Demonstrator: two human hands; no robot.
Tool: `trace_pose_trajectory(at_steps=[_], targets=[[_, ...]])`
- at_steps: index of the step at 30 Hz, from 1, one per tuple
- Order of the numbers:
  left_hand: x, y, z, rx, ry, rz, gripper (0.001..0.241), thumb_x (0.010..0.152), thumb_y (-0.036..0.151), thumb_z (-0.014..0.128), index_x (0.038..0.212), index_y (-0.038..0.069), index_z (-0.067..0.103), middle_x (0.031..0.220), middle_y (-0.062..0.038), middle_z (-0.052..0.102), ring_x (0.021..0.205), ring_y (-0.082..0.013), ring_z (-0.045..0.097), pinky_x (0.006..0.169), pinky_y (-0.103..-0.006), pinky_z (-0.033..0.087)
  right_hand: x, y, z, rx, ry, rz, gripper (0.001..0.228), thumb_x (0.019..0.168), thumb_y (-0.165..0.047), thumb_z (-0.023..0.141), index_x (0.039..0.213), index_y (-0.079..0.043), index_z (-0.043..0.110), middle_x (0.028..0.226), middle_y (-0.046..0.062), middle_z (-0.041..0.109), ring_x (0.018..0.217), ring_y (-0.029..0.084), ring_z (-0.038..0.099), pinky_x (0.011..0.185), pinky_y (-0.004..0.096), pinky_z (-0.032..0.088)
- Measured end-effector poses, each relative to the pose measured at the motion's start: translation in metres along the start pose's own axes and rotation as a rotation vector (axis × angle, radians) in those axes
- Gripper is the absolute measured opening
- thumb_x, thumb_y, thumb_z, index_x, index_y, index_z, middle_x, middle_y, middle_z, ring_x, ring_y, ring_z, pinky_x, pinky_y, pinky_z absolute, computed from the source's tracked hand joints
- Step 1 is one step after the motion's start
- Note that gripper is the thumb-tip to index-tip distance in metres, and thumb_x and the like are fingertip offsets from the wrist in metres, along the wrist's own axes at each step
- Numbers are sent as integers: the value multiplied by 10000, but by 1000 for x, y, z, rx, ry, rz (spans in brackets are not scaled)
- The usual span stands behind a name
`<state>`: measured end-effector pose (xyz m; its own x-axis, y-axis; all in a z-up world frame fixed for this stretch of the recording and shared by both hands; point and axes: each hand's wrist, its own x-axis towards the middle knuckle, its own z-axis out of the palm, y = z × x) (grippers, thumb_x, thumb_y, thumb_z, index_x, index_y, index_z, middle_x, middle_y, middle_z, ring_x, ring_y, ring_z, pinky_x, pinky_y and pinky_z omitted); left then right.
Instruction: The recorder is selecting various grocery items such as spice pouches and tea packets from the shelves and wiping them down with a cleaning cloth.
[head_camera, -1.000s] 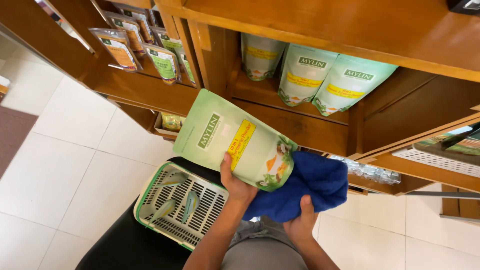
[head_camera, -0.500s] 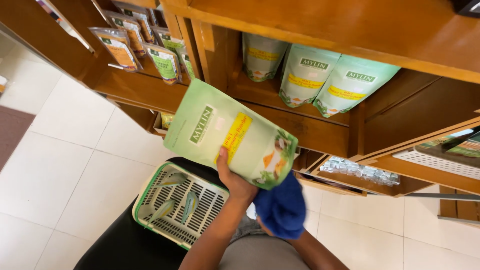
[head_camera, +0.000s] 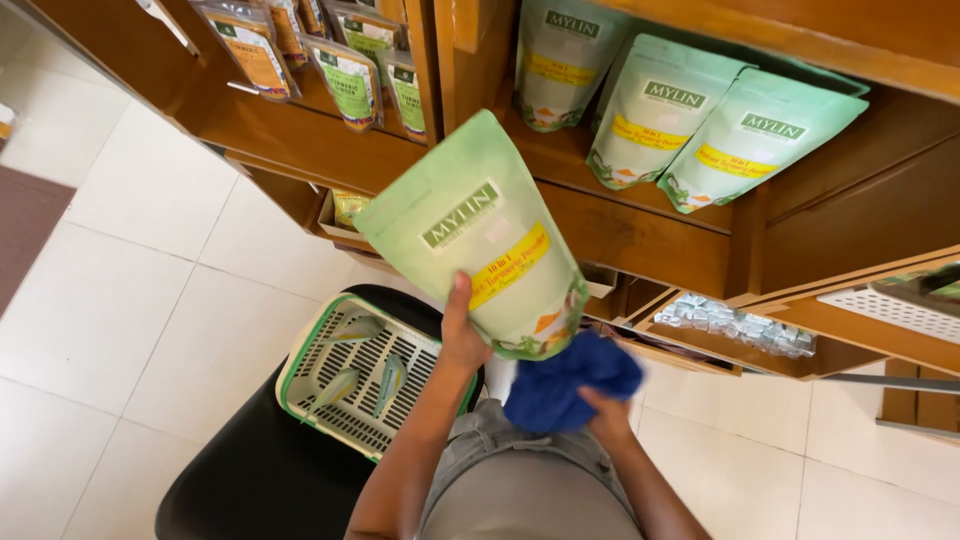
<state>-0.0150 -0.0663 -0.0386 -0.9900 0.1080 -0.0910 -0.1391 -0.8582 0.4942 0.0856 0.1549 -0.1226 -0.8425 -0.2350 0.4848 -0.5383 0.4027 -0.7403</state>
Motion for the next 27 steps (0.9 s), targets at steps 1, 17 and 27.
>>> trace_pose_trajectory(at_steps=[1, 17, 27], targets=[[0, -6, -19, 106, -89, 23, 759, 985, 534, 519, 1493, -23, 431, 1448, -207, 569, 1297, -347, 596, 1102, -472, 501, -5, 0, 0, 523, 368, 270, 522, 862, -292, 690, 1286, -39, 520, 1245, 140, 613, 1138, 313, 599, 1006, 439, 489], [-23, -29, -19, 653, -233, 27, 1084, 933, 801, 430, 1599, -27, 214, 1547, -227, 455, 1427, -299, 431, 1183, -422, 355, 89, -87, 2, -395, -119, -102, 928, 904, -742, 411, 1531, -58, 383, 1675, 184, 290, 1608, 434, 144, 1305, 589, 68], [-48, 2, 1, 723, -480, -140, 1063, 938, 798, 469, 1582, -23, 265, 1555, -188, 432, 1444, -269, 409, 1194, -400, 351, 96, 3, -27, 479, 433, 433, 579, 998, -307, 779, 1405, 14, 522, 1330, 47, 614, 1198, 144, 575, 1087, 312, 459]])
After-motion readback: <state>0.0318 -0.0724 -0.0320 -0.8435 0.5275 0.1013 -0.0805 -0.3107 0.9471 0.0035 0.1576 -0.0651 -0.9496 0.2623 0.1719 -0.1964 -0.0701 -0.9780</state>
